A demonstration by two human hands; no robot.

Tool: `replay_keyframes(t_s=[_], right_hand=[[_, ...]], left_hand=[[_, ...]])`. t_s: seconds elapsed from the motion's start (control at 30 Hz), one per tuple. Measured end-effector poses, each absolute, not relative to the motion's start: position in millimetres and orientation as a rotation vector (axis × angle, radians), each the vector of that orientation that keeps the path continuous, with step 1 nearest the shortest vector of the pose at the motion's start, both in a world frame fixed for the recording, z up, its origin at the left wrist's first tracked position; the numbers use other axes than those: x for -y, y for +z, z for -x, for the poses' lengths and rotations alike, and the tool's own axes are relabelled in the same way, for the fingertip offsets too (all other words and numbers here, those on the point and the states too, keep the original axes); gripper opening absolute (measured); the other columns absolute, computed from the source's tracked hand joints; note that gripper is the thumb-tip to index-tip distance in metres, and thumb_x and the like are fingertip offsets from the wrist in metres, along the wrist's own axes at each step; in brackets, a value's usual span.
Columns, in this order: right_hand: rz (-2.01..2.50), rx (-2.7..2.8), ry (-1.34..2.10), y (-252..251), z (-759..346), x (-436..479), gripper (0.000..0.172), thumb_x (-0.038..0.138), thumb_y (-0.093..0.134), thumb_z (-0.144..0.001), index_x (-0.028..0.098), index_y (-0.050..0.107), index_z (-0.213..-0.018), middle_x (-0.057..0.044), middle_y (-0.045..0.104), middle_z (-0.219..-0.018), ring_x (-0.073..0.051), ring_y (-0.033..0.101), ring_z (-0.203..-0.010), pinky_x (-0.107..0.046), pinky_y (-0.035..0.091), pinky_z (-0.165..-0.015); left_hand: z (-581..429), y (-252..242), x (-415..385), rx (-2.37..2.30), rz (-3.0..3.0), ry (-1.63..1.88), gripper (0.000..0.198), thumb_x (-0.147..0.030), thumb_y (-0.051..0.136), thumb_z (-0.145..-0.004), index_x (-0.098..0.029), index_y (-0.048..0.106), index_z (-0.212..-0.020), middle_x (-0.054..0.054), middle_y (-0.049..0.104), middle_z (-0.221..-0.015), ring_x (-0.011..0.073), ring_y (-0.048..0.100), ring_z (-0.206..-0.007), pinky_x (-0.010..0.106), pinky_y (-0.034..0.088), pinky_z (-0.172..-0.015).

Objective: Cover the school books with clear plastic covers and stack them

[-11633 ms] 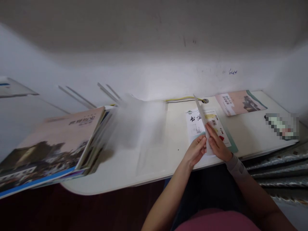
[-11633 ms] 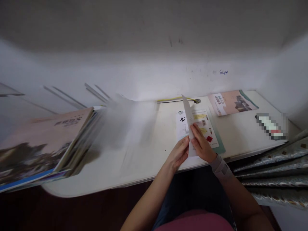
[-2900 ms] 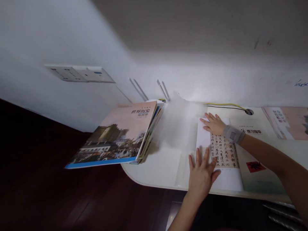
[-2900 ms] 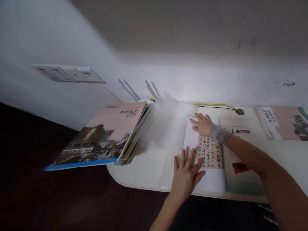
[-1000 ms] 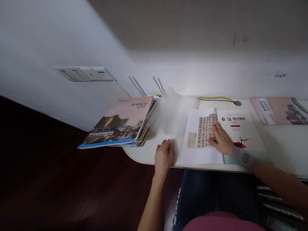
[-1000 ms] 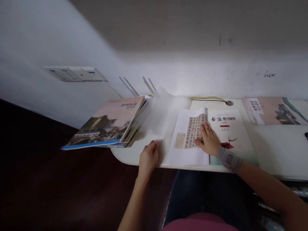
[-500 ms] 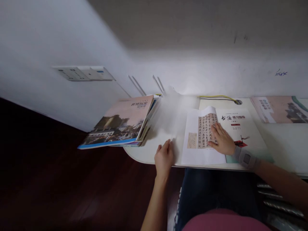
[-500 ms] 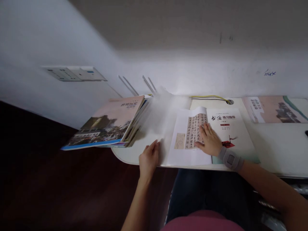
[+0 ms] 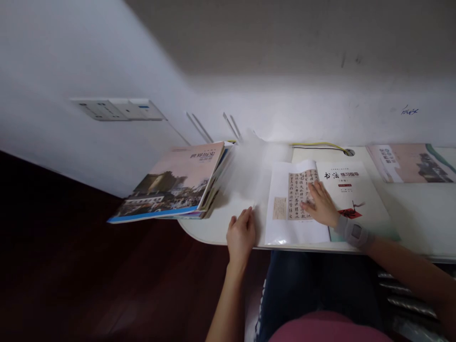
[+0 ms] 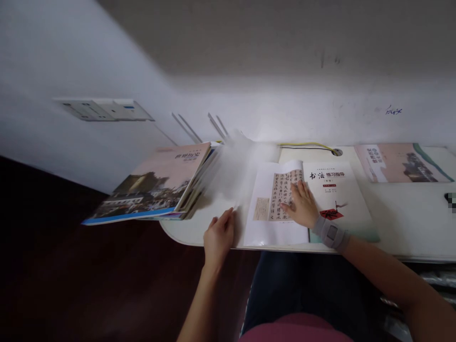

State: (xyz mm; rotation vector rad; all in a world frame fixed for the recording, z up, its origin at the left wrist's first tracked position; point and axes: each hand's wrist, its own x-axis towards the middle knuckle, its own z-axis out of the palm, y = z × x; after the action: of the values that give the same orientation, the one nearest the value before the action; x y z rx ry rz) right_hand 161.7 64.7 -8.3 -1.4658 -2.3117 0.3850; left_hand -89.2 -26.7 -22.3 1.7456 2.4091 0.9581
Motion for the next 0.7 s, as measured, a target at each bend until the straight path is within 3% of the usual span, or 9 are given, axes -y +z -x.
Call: replay_keyframes(t_s=[0.27, 0.5, 0.7], right_hand=[[1.404, 2.243, 0.447, -14, -154, -70, 0.065, 0.045, 0.041, -0.087, 0.008, 0.033, -0.139, -0.018, 0.019, -0.151, -0.028, 0.014, -0.140, -0.043, 0.023, -0.110], [1.520, 2.338, 0.334, -10, -176, -119, 0.081, 0.059, 0.024, -0.089, -0.003, 0.019, -0.142, -0.023, 0.019, -0.149, -0.029, 0.016, -0.139, -0.044, 0.020, -0.111], [1.567, 2.514, 0.261, -8, -164, -121, 0.087, 0.065, 0.010, -0.088, -0.001, 0.015, -0.144, -0.021, 0.014, -0.151, -0.027, 0.013, -0.140, -0.043, 0.015, -0.111]], left_hand=[[90, -19, 29, -2.416, -1.670, 0.950, 0.036, -0.032, 0.041, -0.089, -0.020, 0.062, -0.115, 0.008, 0.069, -0.107, 0.0249, 0.060, -0.106, 0.038, 0.045, -0.092], [88, -17, 30, -2.448, -1.603, 0.965, 0.035, -0.033, 0.045, -0.088, -0.022, 0.064, -0.115, 0.007, 0.070, -0.099, 0.0243, 0.062, -0.101, 0.034, 0.048, -0.084], [90, -16, 30, -2.444, -1.562, 0.972, 0.036, -0.034, 0.044, -0.088, -0.019, 0.064, -0.116, 0.009, 0.070, -0.099, 0.0247, 0.063, -0.097, 0.032, 0.049, -0.080]])
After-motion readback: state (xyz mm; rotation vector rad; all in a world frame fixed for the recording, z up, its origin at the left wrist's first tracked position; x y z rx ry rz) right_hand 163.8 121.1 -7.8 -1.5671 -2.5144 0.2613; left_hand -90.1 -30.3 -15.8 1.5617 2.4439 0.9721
